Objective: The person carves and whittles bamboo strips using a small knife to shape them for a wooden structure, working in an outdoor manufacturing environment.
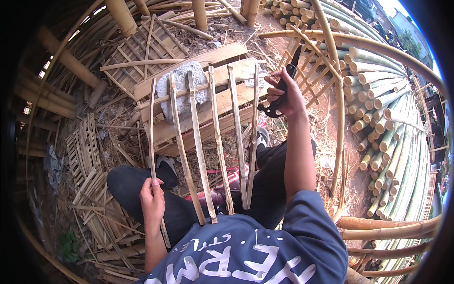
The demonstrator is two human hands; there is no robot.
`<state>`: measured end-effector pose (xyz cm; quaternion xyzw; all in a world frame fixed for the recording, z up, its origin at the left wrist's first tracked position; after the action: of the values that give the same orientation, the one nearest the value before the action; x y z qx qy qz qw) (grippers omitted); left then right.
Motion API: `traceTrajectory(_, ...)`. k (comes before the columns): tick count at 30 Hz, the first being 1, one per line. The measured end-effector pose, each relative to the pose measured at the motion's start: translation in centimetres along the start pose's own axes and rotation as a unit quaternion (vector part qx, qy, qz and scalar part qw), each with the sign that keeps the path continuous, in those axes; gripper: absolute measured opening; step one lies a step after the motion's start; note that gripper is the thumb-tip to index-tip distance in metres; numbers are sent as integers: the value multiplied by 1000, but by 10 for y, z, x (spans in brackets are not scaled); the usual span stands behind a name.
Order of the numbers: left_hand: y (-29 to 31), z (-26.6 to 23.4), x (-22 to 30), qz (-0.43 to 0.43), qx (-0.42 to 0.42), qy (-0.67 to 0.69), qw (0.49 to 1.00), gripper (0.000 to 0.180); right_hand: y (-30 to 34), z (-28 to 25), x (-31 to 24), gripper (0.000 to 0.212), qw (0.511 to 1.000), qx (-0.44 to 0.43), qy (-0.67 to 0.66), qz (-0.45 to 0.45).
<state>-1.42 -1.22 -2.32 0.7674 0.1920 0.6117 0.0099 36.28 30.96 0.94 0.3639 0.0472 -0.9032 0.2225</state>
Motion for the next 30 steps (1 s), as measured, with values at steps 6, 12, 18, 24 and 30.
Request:
traceTrajectory(6,8,0,-9,30,44,-190,980,23,-5,-6,11,44,999,-15,-36,21)
traceTrajectory(12,10,28,-20,-86,-27,-60,994,21,-9,-2,21,41,998,-12,-28,47)
traceTrajectory(18,6,26,-25,-25,4,-126,992,43,-12,-2,31,39,998,9,-15,56)
traceTrajectory(24,-7,16,-25,-54,7,-34,998,41,-14,4,44,37,996,4,-3,84)
traceTrajectory(30,-36,23,-23,8,30,-160,987,39,-17,9,53,37,995,-17,13,98)
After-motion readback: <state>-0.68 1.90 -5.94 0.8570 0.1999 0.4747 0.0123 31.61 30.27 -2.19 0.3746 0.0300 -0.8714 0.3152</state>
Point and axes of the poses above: each hand's wrist, its own y-axis away from the middle knuckle, its own z-axis out of the palm, x = y × z, the point moved 6 cm from there along -y, towards the middle knuckle, and after that the axes turned 7 degrees about -x, right-handed, at the moved point
